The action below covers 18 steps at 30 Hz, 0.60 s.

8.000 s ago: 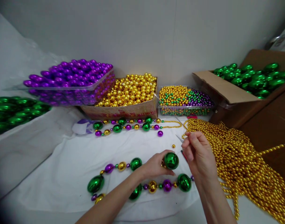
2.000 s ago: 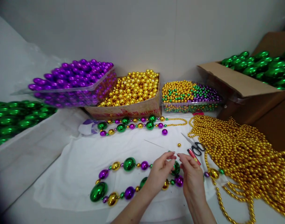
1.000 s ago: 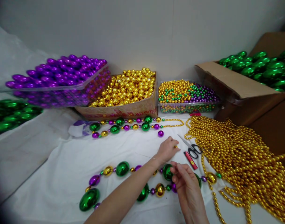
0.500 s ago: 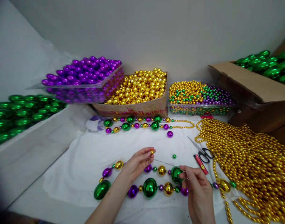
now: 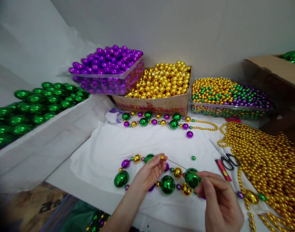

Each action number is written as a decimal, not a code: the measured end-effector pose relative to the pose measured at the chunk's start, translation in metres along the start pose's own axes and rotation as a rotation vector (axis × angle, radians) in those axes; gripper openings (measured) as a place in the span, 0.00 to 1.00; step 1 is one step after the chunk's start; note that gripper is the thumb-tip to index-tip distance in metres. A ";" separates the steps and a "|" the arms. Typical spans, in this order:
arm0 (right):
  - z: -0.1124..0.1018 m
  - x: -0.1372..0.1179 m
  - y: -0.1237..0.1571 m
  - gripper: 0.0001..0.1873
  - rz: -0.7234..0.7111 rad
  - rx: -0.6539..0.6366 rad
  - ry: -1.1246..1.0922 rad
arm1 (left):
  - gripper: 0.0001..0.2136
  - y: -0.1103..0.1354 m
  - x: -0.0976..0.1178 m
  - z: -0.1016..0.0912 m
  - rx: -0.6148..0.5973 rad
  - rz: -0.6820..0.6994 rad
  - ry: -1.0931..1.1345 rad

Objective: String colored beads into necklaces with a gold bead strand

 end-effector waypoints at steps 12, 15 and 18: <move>0.007 -0.025 0.009 0.02 -0.258 -0.141 0.033 | 0.05 -0.003 -0.006 0.001 0.173 0.013 0.158; 0.008 -0.024 0.010 0.03 -0.255 -0.156 0.052 | 0.05 -0.003 -0.009 0.003 0.185 0.008 0.174; 0.007 -0.021 0.009 0.02 -0.249 -0.166 0.057 | 0.06 -0.002 -0.010 0.004 0.194 0.003 0.181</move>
Point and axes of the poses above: each hand's wrist, its own y-axis away from the middle knuckle, its own z-axis out of the palm, x = y × z, the point moved 8 cm from there along -y, towards the middle knuckle, and after that the axes turned 13 degrees about -y, right-handed, at the moved point
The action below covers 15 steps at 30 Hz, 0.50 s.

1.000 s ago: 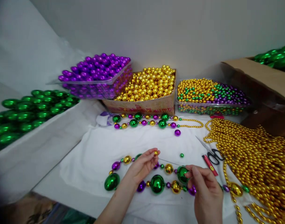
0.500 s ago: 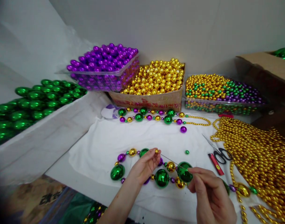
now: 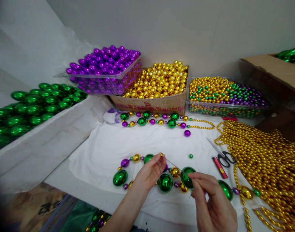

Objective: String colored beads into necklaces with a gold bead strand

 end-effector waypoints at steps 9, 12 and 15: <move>-0.001 -0.003 0.003 0.07 0.030 0.026 0.120 | 0.05 0.000 0.000 0.000 0.021 0.017 0.015; 0.001 -0.009 0.003 0.07 -0.011 0.029 0.133 | 0.06 0.000 -0.001 0.001 0.027 0.016 0.021; 0.005 -0.014 0.002 0.05 -0.063 -0.023 0.148 | 0.06 0.000 -0.002 0.002 0.031 0.013 0.027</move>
Point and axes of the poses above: each hand's wrist, its own y-axis away from the middle knuckle, its own z-axis out of the palm, x = y × z, the point moved 8 cm from there along -y, towards the middle knuckle, and after that the axes turned 13 degrees about -y, right-handed, at the moved point
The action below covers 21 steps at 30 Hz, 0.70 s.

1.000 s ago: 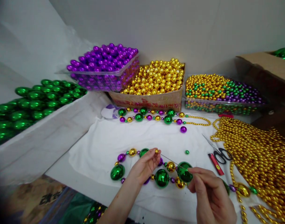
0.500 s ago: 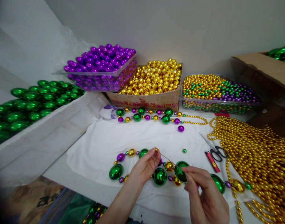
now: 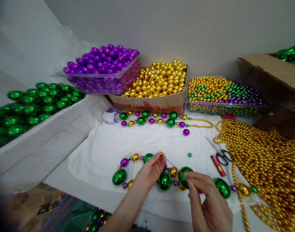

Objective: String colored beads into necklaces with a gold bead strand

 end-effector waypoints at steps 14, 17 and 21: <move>0.010 -0.008 -0.003 0.06 -0.155 -0.221 0.181 | 0.07 0.001 -0.001 0.005 -0.005 -0.021 0.033; 0.012 -0.011 -0.001 0.05 -0.174 -0.253 0.172 | 0.07 -0.001 -0.002 0.006 -0.009 -0.029 0.038; 0.016 -0.014 0.001 0.06 -0.195 -0.290 0.150 | 0.06 -0.001 -0.002 0.007 -0.009 -0.034 0.041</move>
Point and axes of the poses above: each hand's wrist, its own y-axis away from the middle knuckle, its own z-axis out of the palm, x = y × z, the point moved 8 cm from there along -y, towards the middle knuckle, and after that the axes turned 13 degrees about -y, right-handed, at the moved point
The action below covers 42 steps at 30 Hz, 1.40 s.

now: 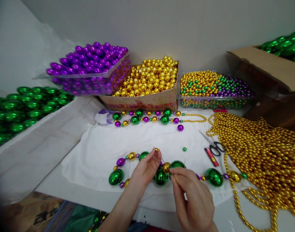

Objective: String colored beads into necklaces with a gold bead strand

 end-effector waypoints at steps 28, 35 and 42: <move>0.006 0.190 0.007 0.22 0.833 -0.015 -0.523 | 0.08 -0.022 -0.001 0.099 -0.245 0.609 -0.936; -0.015 0.177 -0.016 0.14 0.697 0.008 -0.488 | 0.07 -0.016 -0.009 0.133 -0.362 0.676 -0.974; -0.017 0.194 -0.001 0.13 0.850 0.205 -0.661 | 0.09 -0.024 -0.023 0.138 -0.345 0.500 -0.859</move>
Point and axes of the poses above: each hand's wrist, its own y-axis away from the middle knuckle, its own z-axis out of the palm, x = y × z, the point moved 8 cm from there along -y, towards the middle knuckle, and after that the axes turned 13 degrees about -y, right-handed, at the moved point
